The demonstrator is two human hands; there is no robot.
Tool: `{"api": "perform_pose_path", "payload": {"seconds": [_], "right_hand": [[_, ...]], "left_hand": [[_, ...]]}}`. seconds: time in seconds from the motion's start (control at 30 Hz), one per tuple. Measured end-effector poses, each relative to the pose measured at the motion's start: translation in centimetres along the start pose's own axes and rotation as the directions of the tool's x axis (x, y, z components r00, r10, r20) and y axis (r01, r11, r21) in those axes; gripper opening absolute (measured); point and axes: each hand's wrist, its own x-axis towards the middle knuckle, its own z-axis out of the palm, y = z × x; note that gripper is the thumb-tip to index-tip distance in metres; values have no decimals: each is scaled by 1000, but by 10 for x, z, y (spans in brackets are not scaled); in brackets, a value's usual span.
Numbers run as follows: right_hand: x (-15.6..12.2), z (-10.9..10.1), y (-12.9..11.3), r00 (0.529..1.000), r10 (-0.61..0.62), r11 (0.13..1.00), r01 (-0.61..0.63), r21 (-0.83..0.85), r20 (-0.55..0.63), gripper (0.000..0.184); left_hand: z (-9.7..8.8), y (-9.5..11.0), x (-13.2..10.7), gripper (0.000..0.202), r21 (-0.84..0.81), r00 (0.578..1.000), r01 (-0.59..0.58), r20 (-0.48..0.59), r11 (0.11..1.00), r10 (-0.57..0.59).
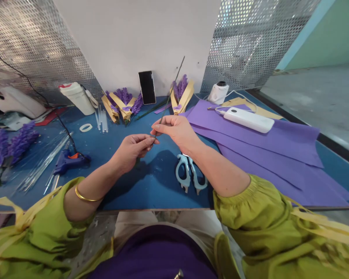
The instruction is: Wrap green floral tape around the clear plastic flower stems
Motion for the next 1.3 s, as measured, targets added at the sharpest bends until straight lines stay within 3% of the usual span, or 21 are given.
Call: {"api": "perform_pose_path", "payload": {"seconds": [0.17,0.37,0.47,0.63,0.83,1.0,1.3], "right_hand": [[2,0,2,988,-42,995,29,-91,-148,31],[1,-1,0,1000,-15,1000,15,24,0,21],[1,-1,1,998,-34,999,34,-14,-50,17],[3,0,3,985,-71,994,57,-94,-155,29],[2,-3,2,1000,-6,999,6,32,10,20],[3,-4,3,997,-48,998,50,32,-57,16],[7,-4,7,982,-82,997,82,-10,-170,26]], "left_hand": [[1,1,0,33,26,999,24,20,999,-25],[-1,-1,0,30,-11,1000,-2,4,1000,2],[-1,-1,1,31,-9,1000,6,16,1000,-6],[-1,-2,1,33,15,999,23,26,1000,-23],[-2,-2,1,31,-34,1000,20,-2,999,-20],[-1,0,1,33,-93,999,34,26,995,-31],[-1,5,-1,28,-115,996,68,61,991,-61]]}}
